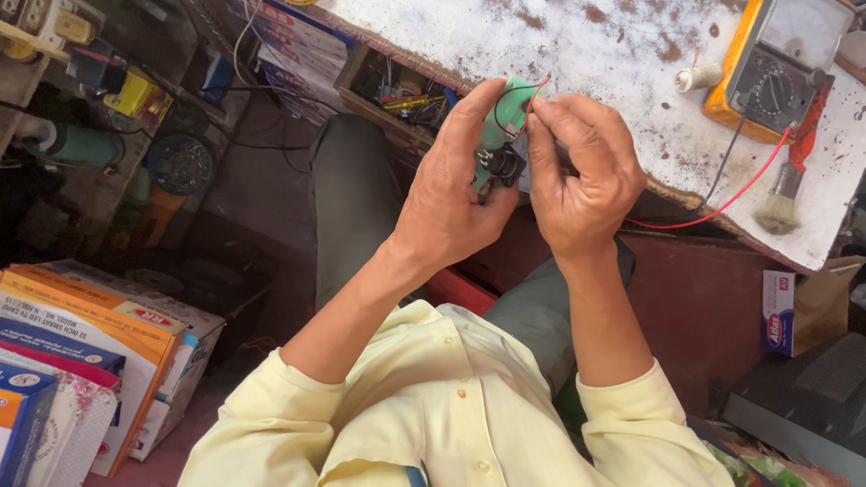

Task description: The person solders a small green circuit board using a soldering iron, then tests it with a multimeter. They also use pliers to trim wires and connect test leads to a larger black electronic component.

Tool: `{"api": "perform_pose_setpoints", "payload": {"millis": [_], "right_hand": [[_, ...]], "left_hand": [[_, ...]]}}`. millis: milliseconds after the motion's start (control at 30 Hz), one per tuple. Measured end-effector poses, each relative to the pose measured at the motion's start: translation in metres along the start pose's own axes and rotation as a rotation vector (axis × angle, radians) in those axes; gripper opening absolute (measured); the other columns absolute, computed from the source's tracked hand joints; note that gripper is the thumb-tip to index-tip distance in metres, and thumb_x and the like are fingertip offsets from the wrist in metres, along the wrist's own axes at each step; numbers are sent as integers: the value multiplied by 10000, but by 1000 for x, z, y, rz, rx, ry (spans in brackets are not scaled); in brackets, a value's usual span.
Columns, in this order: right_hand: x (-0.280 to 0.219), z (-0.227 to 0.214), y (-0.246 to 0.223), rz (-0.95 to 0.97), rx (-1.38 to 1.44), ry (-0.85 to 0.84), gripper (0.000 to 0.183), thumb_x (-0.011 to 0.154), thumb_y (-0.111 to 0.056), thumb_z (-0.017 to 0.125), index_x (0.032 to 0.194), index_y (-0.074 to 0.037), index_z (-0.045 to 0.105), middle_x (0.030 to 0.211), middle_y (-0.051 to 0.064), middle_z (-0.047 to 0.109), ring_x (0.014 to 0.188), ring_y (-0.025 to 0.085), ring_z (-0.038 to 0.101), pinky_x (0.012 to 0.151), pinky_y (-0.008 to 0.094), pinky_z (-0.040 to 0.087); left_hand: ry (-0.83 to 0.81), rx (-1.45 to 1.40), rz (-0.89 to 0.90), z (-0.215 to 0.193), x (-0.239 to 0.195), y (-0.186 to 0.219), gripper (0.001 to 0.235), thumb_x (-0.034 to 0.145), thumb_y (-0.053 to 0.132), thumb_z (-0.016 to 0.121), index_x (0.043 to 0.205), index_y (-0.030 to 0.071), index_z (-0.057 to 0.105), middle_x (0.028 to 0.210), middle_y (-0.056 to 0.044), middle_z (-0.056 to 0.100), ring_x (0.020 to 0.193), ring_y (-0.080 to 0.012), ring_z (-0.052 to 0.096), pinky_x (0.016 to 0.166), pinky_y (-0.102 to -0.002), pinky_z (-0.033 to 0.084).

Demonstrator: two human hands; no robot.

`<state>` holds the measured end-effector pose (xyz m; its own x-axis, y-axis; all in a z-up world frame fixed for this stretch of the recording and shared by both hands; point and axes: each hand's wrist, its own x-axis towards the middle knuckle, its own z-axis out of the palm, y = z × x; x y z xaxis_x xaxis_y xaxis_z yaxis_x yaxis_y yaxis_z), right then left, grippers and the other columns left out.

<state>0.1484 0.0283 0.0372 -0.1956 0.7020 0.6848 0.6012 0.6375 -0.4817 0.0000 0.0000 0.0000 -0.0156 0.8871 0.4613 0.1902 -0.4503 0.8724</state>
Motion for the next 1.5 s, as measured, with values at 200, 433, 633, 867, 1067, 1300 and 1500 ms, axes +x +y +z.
{"api": "perform_pose_setpoints", "payload": {"millis": [200,433,633,867,1067,1300,1500], "right_hand": [[-3,4,-2,-4,14,-6,208,1011,37,809,1194,-40,745,1134,96,698,975,205,705,782,306,592],[-5,4,-4,87,78,-40,186,1011,1,802,1185,-38,748,1136,105,711,965,206,718,820,310,584],[-10,-1,-4,180,211,-86,203,1029,-23,782,1224,-22,729,1149,111,716,984,178,707,809,289,575],[-22,-3,5,574,739,-28,270,1111,-70,642,1359,35,646,1154,107,726,1015,153,705,884,309,632],[-23,-7,18,598,1092,-81,241,1091,-65,601,1307,30,653,1163,103,711,1055,164,704,901,320,628],[-16,-11,28,252,809,-210,121,1081,41,638,1192,19,683,1235,86,650,1074,143,697,892,266,619],[-14,-7,35,213,659,-105,88,1026,23,751,1103,-19,750,1127,74,701,910,96,680,796,216,594]], "left_hand": [[36,-18,11,3,-3,-3,859,786,-65,692,1569,25,351,1509,-185,533,1373,-348,580,1195,-385,496],[11,-69,0,-7,-1,4,767,865,27,766,1515,15,359,1372,-183,587,1293,-312,637,1118,-370,510],[-4,-216,-162,-10,-1,8,666,940,46,724,1514,12,388,1256,-136,648,1126,-193,670,1025,-328,550],[-30,-465,-255,-7,-6,0,623,995,55,711,1523,12,384,1329,-114,629,1233,-163,609,1084,-304,500],[-116,-509,-258,-14,-9,-2,648,1008,89,684,1559,24,349,1171,-89,662,1053,-117,607,1016,-274,491],[-175,-693,-443,-24,-1,2,623,997,114,665,1536,81,356,1078,-46,632,857,-73,569,694,-221,522],[-112,-474,-289,-22,-1,15,502,1087,136,631,1524,120,385,1391,-83,492,987,-89,571,738,-232,554]]}}
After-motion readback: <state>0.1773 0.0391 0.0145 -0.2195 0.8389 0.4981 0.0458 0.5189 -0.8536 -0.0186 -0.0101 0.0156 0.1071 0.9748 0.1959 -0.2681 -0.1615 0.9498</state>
